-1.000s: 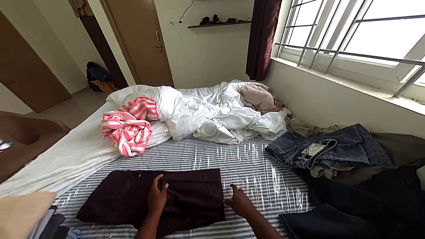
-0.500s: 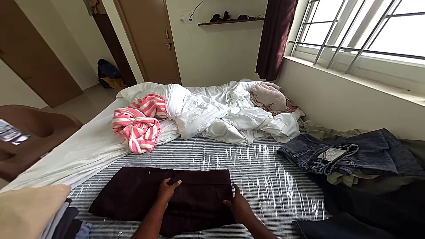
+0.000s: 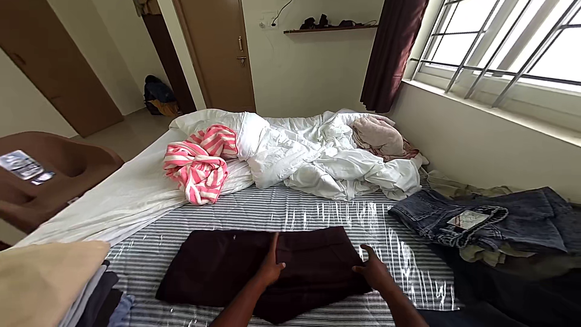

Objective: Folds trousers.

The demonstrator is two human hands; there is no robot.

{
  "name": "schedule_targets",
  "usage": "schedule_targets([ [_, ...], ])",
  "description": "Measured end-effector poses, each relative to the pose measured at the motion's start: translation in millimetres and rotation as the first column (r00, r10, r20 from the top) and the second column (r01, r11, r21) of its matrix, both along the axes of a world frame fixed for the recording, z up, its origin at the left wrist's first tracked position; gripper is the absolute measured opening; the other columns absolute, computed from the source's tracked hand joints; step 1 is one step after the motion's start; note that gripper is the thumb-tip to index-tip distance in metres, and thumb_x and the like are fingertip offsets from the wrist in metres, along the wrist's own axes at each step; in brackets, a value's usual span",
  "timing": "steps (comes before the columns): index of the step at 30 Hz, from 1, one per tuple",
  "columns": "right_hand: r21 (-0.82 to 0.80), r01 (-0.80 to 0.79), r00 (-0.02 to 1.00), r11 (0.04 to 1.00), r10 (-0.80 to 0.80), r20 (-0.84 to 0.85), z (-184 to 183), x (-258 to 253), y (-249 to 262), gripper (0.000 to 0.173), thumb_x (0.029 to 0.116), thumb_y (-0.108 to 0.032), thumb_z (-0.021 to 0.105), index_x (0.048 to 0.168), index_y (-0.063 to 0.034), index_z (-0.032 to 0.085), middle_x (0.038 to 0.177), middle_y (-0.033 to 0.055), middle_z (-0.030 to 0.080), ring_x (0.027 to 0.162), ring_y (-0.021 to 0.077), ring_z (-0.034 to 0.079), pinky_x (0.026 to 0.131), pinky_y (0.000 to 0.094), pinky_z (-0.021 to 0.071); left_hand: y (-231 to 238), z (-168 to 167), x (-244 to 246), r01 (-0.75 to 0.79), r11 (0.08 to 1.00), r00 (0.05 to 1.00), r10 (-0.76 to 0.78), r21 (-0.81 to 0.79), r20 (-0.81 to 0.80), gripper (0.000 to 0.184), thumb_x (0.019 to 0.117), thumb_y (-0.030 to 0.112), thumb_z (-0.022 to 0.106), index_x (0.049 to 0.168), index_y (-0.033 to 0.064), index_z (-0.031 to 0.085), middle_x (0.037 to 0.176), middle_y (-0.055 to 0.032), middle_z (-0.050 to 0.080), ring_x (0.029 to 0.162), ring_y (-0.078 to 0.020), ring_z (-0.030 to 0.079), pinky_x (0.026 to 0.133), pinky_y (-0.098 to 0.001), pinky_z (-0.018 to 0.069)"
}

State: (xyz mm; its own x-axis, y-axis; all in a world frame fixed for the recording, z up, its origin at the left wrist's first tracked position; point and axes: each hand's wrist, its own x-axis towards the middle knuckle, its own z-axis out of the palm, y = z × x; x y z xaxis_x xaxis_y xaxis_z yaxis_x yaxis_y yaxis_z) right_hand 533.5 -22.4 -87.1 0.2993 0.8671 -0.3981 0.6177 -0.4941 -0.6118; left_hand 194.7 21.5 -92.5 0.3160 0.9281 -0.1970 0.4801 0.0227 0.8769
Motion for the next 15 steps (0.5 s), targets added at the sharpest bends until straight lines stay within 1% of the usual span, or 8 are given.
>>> schedule_targets([
  [3,-0.068,0.055,0.979,0.996,-0.04,0.201,14.9,9.2,-8.1,0.079,0.0923,-0.027,0.075,0.159,-0.0153,0.034,0.122,0.0243,0.068,0.112,0.0427,0.068,0.094,0.0606,0.0533,-6.9,-6.7,21.5,-0.001,1.0,0.992,-0.001,0.01,0.125,0.088,0.0882,-0.01,0.058,0.164,0.0145,0.021,0.171,-0.0055,0.019,0.155,-0.0185,0.027,0.123,-0.0404,0.0319],
  [5,-0.018,0.063,0.956,0.998,-0.055,0.289,17.8,1.0,-11.9,0.078,0.0936,-0.037,0.073,0.158,-0.0125,0.037,0.138,0.0266,0.059,0.124,0.0462,0.06,0.097,0.0646,0.0507,-8.7,-5.8,22.6,-0.048,0.999,0.982,0.049,-0.009,0.181,0.077,0.0903,-0.011,0.053,0.161,0.0105,0.031,0.169,-0.0078,0.026,0.154,-0.0192,0.03,0.124,-0.0399,0.0314],
  [6,0.021,0.049,0.944,0.999,-0.053,0.326,20.7,-6.0,-12.4,0.077,0.0939,-0.04,0.073,0.158,-0.0122,0.039,0.144,0.0266,0.054,0.128,0.0469,0.057,0.098,0.0652,0.0491,-9.1,0.0,18.7,-0.086,0.996,0.977,0.087,-0.014,0.195,0.073,0.0918,-0.011,0.051,0.16,0.0073,0.033,0.168,-0.0103,0.028,0.153,-0.0205,0.032,0.123,-0.0401,0.0319],
  [8,0.097,-0.032,0.931,0.995,-0.006,0.365,22.1,-21.2,-10.5,0.074,0.095,-0.04,0.07,0.157,-0.0116,0.041,0.148,0.0248,0.051,0.13,0.0466,0.055,0.102,0.0648,0.0468,-8.1,16.5,-1.3,-0.138,0.99,0.979,0.131,0.035,0.154,0.071,0.0926,-0.011,0.048,0.16,0.0024,0.03,0.168,-0.0144,0.027,0.154,-0.0219,0.031,0.124,-0.0393,0.0301],
  [10,0.135,-0.126,0.925,0.983,0.067,0.375,18.8,-36.8,-7.3,0.072,0.0963,-0.039,0.068,0.157,-0.0113,0.042,0.151,0.0221,0.051,0.133,0.0442,0.054,0.107,0.0633,0.0438,-3.9,29.3,-31.7,-0.142,0.985,0.99,0.142,0.094,0.011,0.076,0.0921,-0.011,0.048,0.162,0.0009,0.022,0.169,-0.0168,0.023,0.155,-0.0238,0.027,0.126,-0.0399,0.0267],
  [12,0.13,-0.211,0.904,0.969,0.143,0.402,12.4,-51.0,-4.8,0.069,0.0979,-0.04,0.064,0.158,-0.0128,0.041,0.154,0.0193,0.049,0.138,0.04,0.05,0.113,0.0605,0.0395,-0.1,33.4,-58.9,-0.107,0.994,0.985,0.108,0.018,-0.137,0.084,0.0912,-0.009,0.051,0.164,0.0036,0.011,0.171,-0.0165,0.017,0.156,-0.0252,0.025,0.126,-0.042,0.0261],
  [13,0.115,-0.245,0.89,0.963,0.177,0.419,8.1,-57.3,-4.2,0.069,0.099,-0.04,0.062,0.159,-0.0144,0.04,0.157,0.0177,0.046,0.143,0.0379,0.046,0.115,0.0598,0.0365,0.8,32.1,-67.9,-0.113,0.992,0.978,0.103,-0.047,-0.181,0.086,0.0917,-0.008,0.053,0.165,0.006,0.009,0.171,-0.0147,0.016,0.156,-0.0248,0.025,0.125,-0.0432,0.0275],
  [15,0.125,-0.3,0.862,0.946,0.213,0.459,-1.0,-68.0,-3.5,0.068,0.1005,-0.042,0.059,0.159,-0.0151,0.039,0.162,0.0151,0.04,0.15,0.0355,0.037,0.118,0.0604,0.0322,3.3,23.8,-74.6,-0.193,0.977,0.962,0.171,-0.086,-0.214,0.08,0.0942,-0.001,0.059,0.164,0.0069,0.019,0.168,-0.0156,0.026,0.153,-0.0275,0.032,0.123,-0.0462,0.0323],
])
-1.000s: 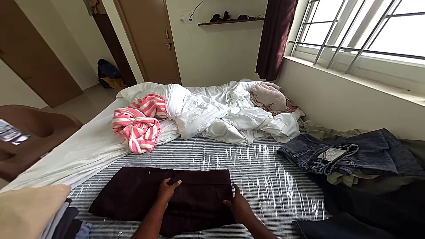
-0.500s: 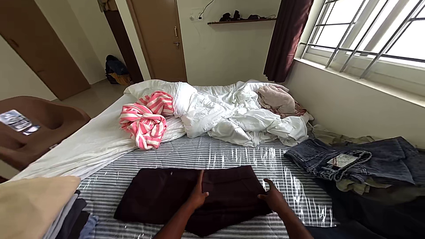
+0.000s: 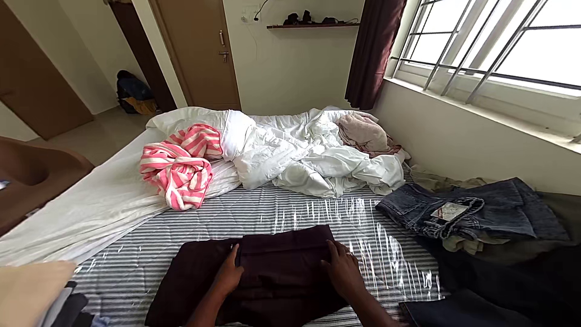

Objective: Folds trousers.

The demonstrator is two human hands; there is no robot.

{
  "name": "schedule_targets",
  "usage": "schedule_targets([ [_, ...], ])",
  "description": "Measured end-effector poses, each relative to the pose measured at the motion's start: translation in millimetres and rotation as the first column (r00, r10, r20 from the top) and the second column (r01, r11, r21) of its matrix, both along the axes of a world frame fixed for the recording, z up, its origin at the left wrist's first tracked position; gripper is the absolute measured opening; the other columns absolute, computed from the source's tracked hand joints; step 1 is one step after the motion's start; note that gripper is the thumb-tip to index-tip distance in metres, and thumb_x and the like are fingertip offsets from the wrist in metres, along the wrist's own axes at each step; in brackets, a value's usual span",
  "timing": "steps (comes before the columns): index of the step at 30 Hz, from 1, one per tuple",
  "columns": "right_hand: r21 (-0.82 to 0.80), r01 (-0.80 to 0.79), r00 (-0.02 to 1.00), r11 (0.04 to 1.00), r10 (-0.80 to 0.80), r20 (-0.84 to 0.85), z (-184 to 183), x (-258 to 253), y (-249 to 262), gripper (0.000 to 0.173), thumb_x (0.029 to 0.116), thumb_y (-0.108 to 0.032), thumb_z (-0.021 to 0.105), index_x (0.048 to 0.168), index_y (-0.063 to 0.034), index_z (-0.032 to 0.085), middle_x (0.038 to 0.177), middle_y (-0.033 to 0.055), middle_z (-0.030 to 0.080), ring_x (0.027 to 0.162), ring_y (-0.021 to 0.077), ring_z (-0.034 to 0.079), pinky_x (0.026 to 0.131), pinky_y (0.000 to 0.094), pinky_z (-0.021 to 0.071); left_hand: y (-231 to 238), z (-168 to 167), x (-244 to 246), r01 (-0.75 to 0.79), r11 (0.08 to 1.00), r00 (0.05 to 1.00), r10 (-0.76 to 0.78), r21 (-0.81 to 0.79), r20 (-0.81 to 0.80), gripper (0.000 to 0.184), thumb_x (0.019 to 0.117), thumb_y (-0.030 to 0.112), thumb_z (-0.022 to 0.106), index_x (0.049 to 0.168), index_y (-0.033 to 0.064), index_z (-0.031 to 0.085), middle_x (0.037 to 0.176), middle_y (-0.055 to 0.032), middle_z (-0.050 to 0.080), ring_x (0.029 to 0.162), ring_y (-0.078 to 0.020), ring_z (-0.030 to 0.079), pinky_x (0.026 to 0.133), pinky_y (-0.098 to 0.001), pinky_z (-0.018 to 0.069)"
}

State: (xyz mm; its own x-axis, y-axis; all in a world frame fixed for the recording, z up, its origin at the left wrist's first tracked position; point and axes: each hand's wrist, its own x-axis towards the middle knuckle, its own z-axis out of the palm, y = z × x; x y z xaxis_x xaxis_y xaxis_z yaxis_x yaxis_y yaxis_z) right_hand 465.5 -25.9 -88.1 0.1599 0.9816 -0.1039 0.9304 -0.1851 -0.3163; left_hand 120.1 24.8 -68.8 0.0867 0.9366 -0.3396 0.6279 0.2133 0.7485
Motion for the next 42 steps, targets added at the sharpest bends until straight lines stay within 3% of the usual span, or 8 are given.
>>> schedule_targets([
  [4,0.143,-0.146,0.986,0.979,0.132,0.104,-21.6,-16.3,4.2,0.07,0.1024,-0.053,0.049,0.161,-0.0165,0.037,0.17,0.0074,0.029,0.157,0.0305,0.024,0.123,0.0588,0.0245,-2.6,-10.3,17.7,-0.108,0.99,0.987,0.118,0.089,-0.11,0.074,0.0973,0.031,0.07,0.16,0.0114,0.035,0.161,-0.0214,0.036,0.147,-0.0351,0.04,0.119,-0.0498,0.0379],
  [7,0.121,-0.297,0.949,0.947,0.279,0.148,-28.7,-25.8,8.1,0.077,0.1018,-0.066,0.039,0.165,-0.0222,0.028,0.173,0.0034,0.02,0.159,0.0282,0.017,0.125,0.0603,0.0171,-11.8,-20.3,31.6,-0.096,0.989,0.955,0.123,0.111,-0.268,0.069,0.0955,0.028,0.072,0.157,0.0176,0.042,0.165,-0.0208,0.028,0.143,-0.039,0.044,0.111,-0.05,0.0466],
  [15,0.08,-0.117,0.976,0.99,0.1,0.195,-63.9,9.6,20.1,0.098,0.0906,-0.088,0.013,0.167,-0.0275,0.019,0.174,0.0002,0.013,0.16,0.0307,0.011,0.124,0.07,0.0074,-32.3,-27.9,39.0,0.013,1.0,0.833,0.0,0.02,-0.553,0.073,0.1047,0.036,0.054,0.166,0.014,0.02,0.174,-0.0095,0.006,0.148,-0.0417,0.035,0.111,-0.0543,0.0432],
  [21,0.032,0.238,0.971,0.971,-0.238,0.013,-26.2,44.8,19.0,0.086,0.0931,-0.059,0.066,0.156,-0.0053,0.042,0.16,0.0243,0.038,0.135,0.0441,0.052,0.107,0.0591,0.0458,-29.4,-18.8,40.7,-0.213,0.96,0.85,0.274,0.181,-0.451,0.086,0.0911,0.051,0.072,0.16,0.0129,0.036,0.158,-0.0241,0.038,0.137,-0.0459,0.047,0.106,-0.0575,0.0465],
  [24,0.0,0.025,0.994,1.0,-0.025,-0.11,5.8,36.1,10.3,0.072,0.0845,-0.052,0.078,0.141,-0.0118,0.059,0.143,0.0227,0.054,0.124,0.0417,0.059,0.101,0.0573,0.0512,-24.4,-6.4,28.7,-0.348,0.936,0.893,0.346,0.047,-0.286,0.084,0.0919,0.047,0.075,0.157,0.0105,0.036,0.147,-0.0246,0.051,0.126,-0.0401,0.06,0.102,-0.0541,0.0519],
  [29,-0.134,-0.599,0.796,0.789,0.605,0.009,2.9,4.3,-14.8,0.058,0.0861,-0.032,0.075,0.14,-0.0183,0.058,0.14,0.0179,0.056,0.131,0.0408,0.053,0.107,0.0616,0.0433,-27.0,-4.4,21.7,-0.326,0.944,0.934,0.311,-0.062,-0.178,0.09,0.0893,0.046,0.078,0.157,0.009,0.032,0.129,-0.0258,0.065,0.117,-0.0417,0.066,0.1,-0.0586,0.0514],
  [36,-0.258,-0.415,0.882,0.872,0.456,0.121,17.2,9.2,-19.6,0.045,0.0904,0.003,0.061,0.134,-0.0064,0.06,0.137,0.023,0.058,0.124,0.0463,0.058,0.095,0.0621,0.0516,-35.4,1.2,18.8,-0.308,0.949,0.949,0.312,-0.069,0.05,0.084,0.0918,0.018,0.078,0.159,0.0159,0.027,0.136,-0.029,0.057,0.098,-0.0408,0.068,0.077,-0.0548,0.0574],
  [42,-0.385,-0.399,0.896,0.832,0.444,0.032,33.9,5.2,-38.2,0.046,0.0887,-0.014,0.071,0.133,-0.0094,0.062,0.136,0.0203,0.06,0.126,0.0438,0.057,0.1,0.0634,0.0478,-33.3,4.6,4.2,-0.155,0.969,0.968,0.11,-0.191,-0.223,0.114,0.0802,0.027,0.089,0.164,0.0151,0.012,0.139,-0.0274,0.059,0.121,-0.0425,0.063,0.103,-0.0569,0.0502],
])
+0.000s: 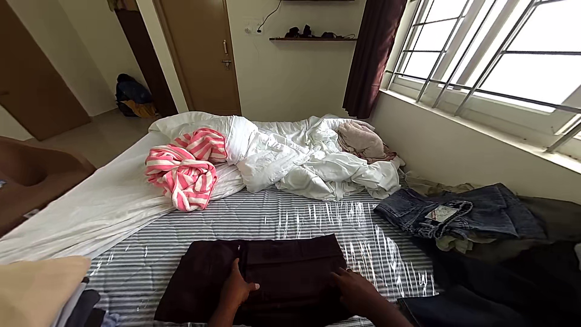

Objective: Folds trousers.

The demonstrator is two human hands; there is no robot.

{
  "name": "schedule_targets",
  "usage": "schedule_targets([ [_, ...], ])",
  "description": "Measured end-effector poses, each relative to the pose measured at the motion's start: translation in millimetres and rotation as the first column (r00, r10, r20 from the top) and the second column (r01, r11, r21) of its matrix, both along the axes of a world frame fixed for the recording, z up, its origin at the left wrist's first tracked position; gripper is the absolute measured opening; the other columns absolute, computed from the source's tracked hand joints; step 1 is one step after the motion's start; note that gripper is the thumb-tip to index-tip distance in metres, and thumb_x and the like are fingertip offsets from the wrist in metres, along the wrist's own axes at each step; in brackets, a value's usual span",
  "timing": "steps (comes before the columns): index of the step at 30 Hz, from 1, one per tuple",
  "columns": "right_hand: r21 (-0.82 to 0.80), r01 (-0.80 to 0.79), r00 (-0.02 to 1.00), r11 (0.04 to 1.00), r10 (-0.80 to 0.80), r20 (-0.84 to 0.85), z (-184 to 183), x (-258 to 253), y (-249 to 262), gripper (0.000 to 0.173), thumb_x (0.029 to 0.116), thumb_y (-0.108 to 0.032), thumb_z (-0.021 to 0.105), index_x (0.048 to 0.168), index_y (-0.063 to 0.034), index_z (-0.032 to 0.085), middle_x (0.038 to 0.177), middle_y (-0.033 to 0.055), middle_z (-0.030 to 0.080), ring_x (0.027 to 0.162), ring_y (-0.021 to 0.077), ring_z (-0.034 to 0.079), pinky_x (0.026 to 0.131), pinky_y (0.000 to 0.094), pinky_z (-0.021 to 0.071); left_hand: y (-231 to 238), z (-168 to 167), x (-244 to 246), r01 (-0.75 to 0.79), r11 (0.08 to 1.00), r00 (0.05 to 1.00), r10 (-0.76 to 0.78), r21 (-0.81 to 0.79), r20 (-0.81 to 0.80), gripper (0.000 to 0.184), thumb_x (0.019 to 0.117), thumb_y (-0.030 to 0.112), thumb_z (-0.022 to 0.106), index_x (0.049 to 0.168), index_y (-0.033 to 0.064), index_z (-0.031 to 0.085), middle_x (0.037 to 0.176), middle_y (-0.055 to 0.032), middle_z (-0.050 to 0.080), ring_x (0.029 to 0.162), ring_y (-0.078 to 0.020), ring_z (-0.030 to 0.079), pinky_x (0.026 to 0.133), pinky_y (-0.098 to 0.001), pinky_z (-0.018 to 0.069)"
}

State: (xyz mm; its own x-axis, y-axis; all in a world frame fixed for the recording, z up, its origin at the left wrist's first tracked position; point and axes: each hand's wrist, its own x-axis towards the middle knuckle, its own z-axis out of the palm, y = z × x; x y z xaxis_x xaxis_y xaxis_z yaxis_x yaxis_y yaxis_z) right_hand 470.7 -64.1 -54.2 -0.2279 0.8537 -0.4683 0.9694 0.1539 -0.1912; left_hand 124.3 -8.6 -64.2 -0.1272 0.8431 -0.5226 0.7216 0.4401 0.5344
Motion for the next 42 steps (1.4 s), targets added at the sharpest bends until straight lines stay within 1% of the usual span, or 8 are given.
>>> schedule_targets([
  [6,0.179,0.19,0.96,0.965,-0.145,-0.239,-12.5,13.8,24.2,0.048,0.0994,-0.045,0.063,0.135,-0.0125,0.064,0.137,0.016,0.062,0.125,0.0379,0.06,0.105,0.06,0.0474,30.3,-7.7,10.4,-0.196,0.956,0.976,0.169,0.217,0.14,0.089,0.0897,0.053,0.075,0.156,0.0078,0.037,0.138,-0.0264,0.06,0.127,-0.042,0.06,0.106,-0.0593,0.0472],
  [14,0.434,0.168,0.986,0.885,-0.153,-0.069,-89.1,1.9,37.7,0.081,0.0987,-0.075,0.032,0.166,-0.0311,0.023,0.174,-0.0036,0.013,0.161,0.0231,0.011,0.125,0.0629,0.0144,75.7,-50.9,15.3,-0.351,0.754,0.919,0.164,0.556,0.357,0.037,0.091,0.011,0.078,0.124,0.0022,0.065,0.096,-0.0128,0.075,0.088,-0.0247,0.072,0.086,-0.0473,0.0569],
  [18,0.487,0.278,0.956,0.828,-0.29,-0.052,-104.3,3.4,35.3,0.095,0.0928,-0.086,0.019,0.168,-0.0271,0.016,0.175,0.002,0.007,0.16,0.0291,0.012,0.125,0.0608,0.0163,73.5,-52.3,15.5,-0.2,0.775,0.98,0.173,0.6,0.103,0.031,0.0968,0.018,0.072,0.125,0.005,0.067,0.11,-0.0127,0.073,0.102,-0.0268,0.071,0.094,-0.0478,0.0561],
  [22,0.369,0.631,0.773,0.682,-0.593,-0.227,-62.9,9.2,36.1,0.083,0.0944,-0.059,0.062,0.152,-0.0007,0.045,0.157,0.0244,0.043,0.137,0.041,0.052,0.108,0.0555,0.0464,59.2,-36.7,29.6,-0.063,0.685,0.985,0.159,0.726,-0.065,0.031,0.0945,0.021,0.071,0.122,0.0072,0.072,0.122,-0.0198,0.067,0.112,-0.0375,0.064,0.099,-0.0532,0.0518],
  [28,-0.238,0.64,0.688,0.73,-0.683,-0.245,-51.5,45.1,39.0,0.058,0.0961,-0.055,0.065,0.113,0.0006,0.07,0.11,0.0231,0.071,0.107,0.0378,0.068,0.095,0.0607,0.0509,22.9,-26.3,89.8,0.272,0.823,0.917,-0.379,0.499,0.125,0.041,0.1045,0.037,0.056,0.136,0.0113,0.064,0.125,-0.0095,0.068,0.106,-0.0209,0.07,0.094,-0.0423,0.0579],
  [33,-0.346,0.624,0.509,0.701,-0.7,-0.5,-40.3,43.6,31.4,0.038,0.1031,-0.032,0.062,0.128,-0.0038,0.064,0.118,0.018,0.07,0.109,0.0304,0.068,0.097,0.0525,0.0531,6.9,-46.3,132.6,0.232,0.949,0.74,-0.316,0.215,0.595,0.057,0.1068,0.036,0.053,0.155,0.0074,0.04,0.141,-0.0194,0.058,0.099,-0.0271,0.07,0.082,-0.0448,0.0579],
  [38,0.015,0.741,0.606,0.672,-0.658,-0.447,0.1,77.9,40.7,0.039,0.1046,-0.029,0.058,0.133,-0.0024,0.058,0.115,0.0232,0.069,0.108,0.0391,0.068,0.095,0.0598,0.0521,4.6,-34.7,175.5,0.211,0.967,0.507,-0.232,0.142,0.83,0.07,0.1067,0.043,0.051,0.162,0.0089,0.024,0.165,-0.0148,0.032,0.144,-0.0271,0.046,0.114,-0.048,0.0442],
  [42,0.386,0.746,0.664,0.543,-0.651,-0.368,57.9,79.5,32.7,0.03,0.1047,-0.027,0.058,0.129,-0.0103,0.064,0.106,0.0202,0.072,0.101,0.0414,0.07,0.084,0.063,0.0546,9.9,-14.1,215.1,0.223,0.97,0.435,-0.187,0.095,0.881,0.07,0.1069,0.047,0.049,0.161,0.0108,0.026,0.165,-0.0137,0.033,0.146,-0.0286,0.044,0.116,-0.0503,0.0423],
])
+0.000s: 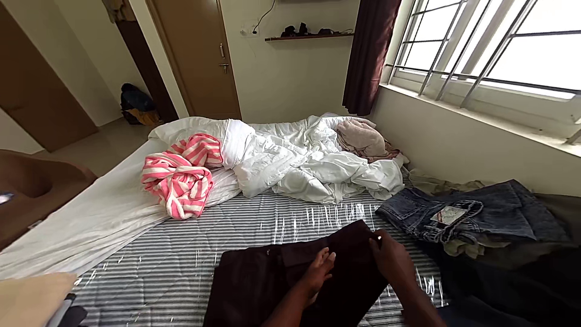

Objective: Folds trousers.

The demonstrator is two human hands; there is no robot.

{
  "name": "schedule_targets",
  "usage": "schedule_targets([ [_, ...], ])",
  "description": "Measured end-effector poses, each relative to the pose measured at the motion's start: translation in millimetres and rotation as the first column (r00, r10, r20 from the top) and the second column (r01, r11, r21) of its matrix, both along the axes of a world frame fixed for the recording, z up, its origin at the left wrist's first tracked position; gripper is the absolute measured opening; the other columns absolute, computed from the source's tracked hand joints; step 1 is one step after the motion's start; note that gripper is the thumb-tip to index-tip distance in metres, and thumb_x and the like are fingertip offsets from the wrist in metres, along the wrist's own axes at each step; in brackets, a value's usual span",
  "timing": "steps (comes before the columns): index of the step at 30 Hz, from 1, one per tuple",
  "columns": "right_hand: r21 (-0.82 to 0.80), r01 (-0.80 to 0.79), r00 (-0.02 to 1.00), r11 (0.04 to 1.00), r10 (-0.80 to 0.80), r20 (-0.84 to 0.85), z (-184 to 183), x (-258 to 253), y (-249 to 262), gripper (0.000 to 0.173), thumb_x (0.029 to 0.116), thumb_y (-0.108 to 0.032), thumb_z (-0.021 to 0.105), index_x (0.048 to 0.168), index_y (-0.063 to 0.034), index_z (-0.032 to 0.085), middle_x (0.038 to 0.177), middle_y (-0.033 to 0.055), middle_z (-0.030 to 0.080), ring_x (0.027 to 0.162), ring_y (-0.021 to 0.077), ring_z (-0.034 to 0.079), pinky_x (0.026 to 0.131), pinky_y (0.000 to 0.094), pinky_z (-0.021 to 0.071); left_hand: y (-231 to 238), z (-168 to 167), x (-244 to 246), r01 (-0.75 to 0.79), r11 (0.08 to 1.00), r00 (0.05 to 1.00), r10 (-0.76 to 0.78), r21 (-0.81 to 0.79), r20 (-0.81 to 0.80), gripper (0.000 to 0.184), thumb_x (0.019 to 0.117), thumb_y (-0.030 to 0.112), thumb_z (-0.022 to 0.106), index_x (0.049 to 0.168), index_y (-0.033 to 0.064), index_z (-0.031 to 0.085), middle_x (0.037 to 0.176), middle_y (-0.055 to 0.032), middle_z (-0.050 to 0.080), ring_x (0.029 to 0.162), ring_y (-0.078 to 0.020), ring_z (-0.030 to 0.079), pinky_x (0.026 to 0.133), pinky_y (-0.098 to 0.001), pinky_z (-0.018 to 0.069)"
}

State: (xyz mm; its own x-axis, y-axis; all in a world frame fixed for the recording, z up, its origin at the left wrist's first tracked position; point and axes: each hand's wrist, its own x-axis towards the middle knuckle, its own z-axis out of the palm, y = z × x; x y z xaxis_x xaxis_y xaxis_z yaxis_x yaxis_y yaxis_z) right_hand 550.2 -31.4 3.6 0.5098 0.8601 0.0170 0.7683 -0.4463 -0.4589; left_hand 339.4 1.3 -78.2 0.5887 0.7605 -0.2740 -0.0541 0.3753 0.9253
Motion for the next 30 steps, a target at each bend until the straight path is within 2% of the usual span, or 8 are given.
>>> schedule_targets([
  [3,0.052,-0.137,0.987,0.989,0.133,0.086,34.0,-39.9,-5.4,0.031,0.1048,-0.028,0.056,0.13,-0.0131,0.067,0.114,0.0161,0.073,0.105,0.038,0.071,0.087,0.0615,0.0556,5.6,26.2,8.0,-0.059,0.988,0.997,0.065,-0.142,0.042,0.07,0.1072,0.059,0.035,0.159,0.0121,0.033,0.154,-0.0152,0.049,0.13,-0.0325,0.06,0.102,-0.0534,0.0536],
  [6,0.158,-0.469,0.874,0.869,0.482,-0.057,48.4,-85.0,-11.1,0.032,0.1041,-0.036,0.056,0.128,-0.0195,0.07,0.114,0.0018,0.075,0.1,0.0198,0.072,0.088,0.0457,0.0589,15.1,63.3,-16.0,-0.105,0.977,0.99,0.12,-0.187,0.073,0.086,0.1015,0.073,0.016,0.142,0.0079,0.054,0.121,-0.0154,0.071,0.105,-0.0291,0.071,0.086,-0.0514,0.0592],
  [8,0.301,-0.566,0.745,0.767,0.633,-0.211,56.5,-99.7,-13.3,0.029,0.1038,-0.038,0.058,0.122,-0.0208,0.072,0.106,-0.0049,0.075,0.088,0.0088,0.072,0.081,0.033,0.0616,24.7,70.9,-43.7,-0.133,0.987,0.99,0.129,-0.087,-0.048,0.064,0.1066,0.06,0.035,0.137,0.0092,0.06,0.122,-0.0095,0.07,0.114,-0.0193,0.067,0.098,-0.0433,0.0558],
  [10,0.375,-0.551,0.719,0.745,0.652,-0.24,60.5,-99.7,-15.0,0.029,0.1046,-0.038,0.056,0.12,-0.02,0.072,0.101,-0.0058,0.075,0.08,0.0079,0.071,0.074,0.0317,0.062,29.9,59.1,-64.4,-0.195,0.981,0.935,0.189,0.011,-0.3,0.05,0.1007,0.038,0.065,0.134,0.0013,0.058,0.12,-0.0149,0.069,0.112,-0.0222,0.067,0.099,-0.0432,0.0548],
  [13,0.337,-0.513,0.787,0.789,0.59,-0.183,49.2,-81.8,-12.0,0.03,0.1047,-0.041,0.054,0.118,-0.0215,0.072,0.102,-0.0066,0.075,0.078,0.0087,0.071,0.073,0.0345,0.0621,30.5,33.7,-91.2,-0.187,0.974,0.87,0.223,0.125,-0.439,0.047,0.1029,0.027,0.063,0.137,-0.0034,0.053,0.129,-0.0203,0.065,0.118,-0.0257,0.065,0.104,-0.0444,0.0518],
  [19,0.088,-0.515,0.848,0.852,0.522,-0.089,30.9,-54.2,-23.4,0.036,0.1053,-0.044,0.052,0.125,-0.0194,0.069,0.108,-0.0016,0.075,0.091,0.0178,0.072,0.083,0.0451,0.0592,12.0,60.1,-172.0,-0.398,0.911,0.847,0.412,0.112,-0.336,0.048,0.1077,0.035,0.053,0.142,0.0023,0.051,0.126,-0.0155,0.068,0.115,-0.0225,0.068,0.1,-0.0429,0.0566],
  [23,-0.058,-0.544,0.836,0.837,0.534,-0.129,22.9,-58.2,-31.4,0.039,0.1043,-0.044,0.055,0.133,-0.0196,0.064,0.112,0.0008,0.074,0.095,0.0227,0.072,0.086,0.0503,0.0578,9.0,53.2,-246.3,-0.528,0.847,0.754,0.502,0.065,-0.424,0.054,0.11,0.044,0.044,0.147,0.0043,0.048,0.131,-0.0224,0.064,0.113,-0.0335,0.068,0.094,-0.0536,0.0563],
  [30,-0.301,-0.612,0.787,0.731,0.527,-0.32,-31.7,-93.2,-56.9,0.064,0.0983,-0.051,0.064,0.149,-0.0151,0.05,0.12,0.0119,0.072,0.11,0.034,0.069,0.096,0.0605,0.053,-20.6,33.0,-276.6,-0.355,0.924,0.694,0.159,-0.141,-0.702,0.066,0.0983,0.05,0.066,0.142,0.0041,0.049,0.127,-0.0222,0.066,0.113,-0.0383,0.067,0.093,-0.0595,0.054],
])
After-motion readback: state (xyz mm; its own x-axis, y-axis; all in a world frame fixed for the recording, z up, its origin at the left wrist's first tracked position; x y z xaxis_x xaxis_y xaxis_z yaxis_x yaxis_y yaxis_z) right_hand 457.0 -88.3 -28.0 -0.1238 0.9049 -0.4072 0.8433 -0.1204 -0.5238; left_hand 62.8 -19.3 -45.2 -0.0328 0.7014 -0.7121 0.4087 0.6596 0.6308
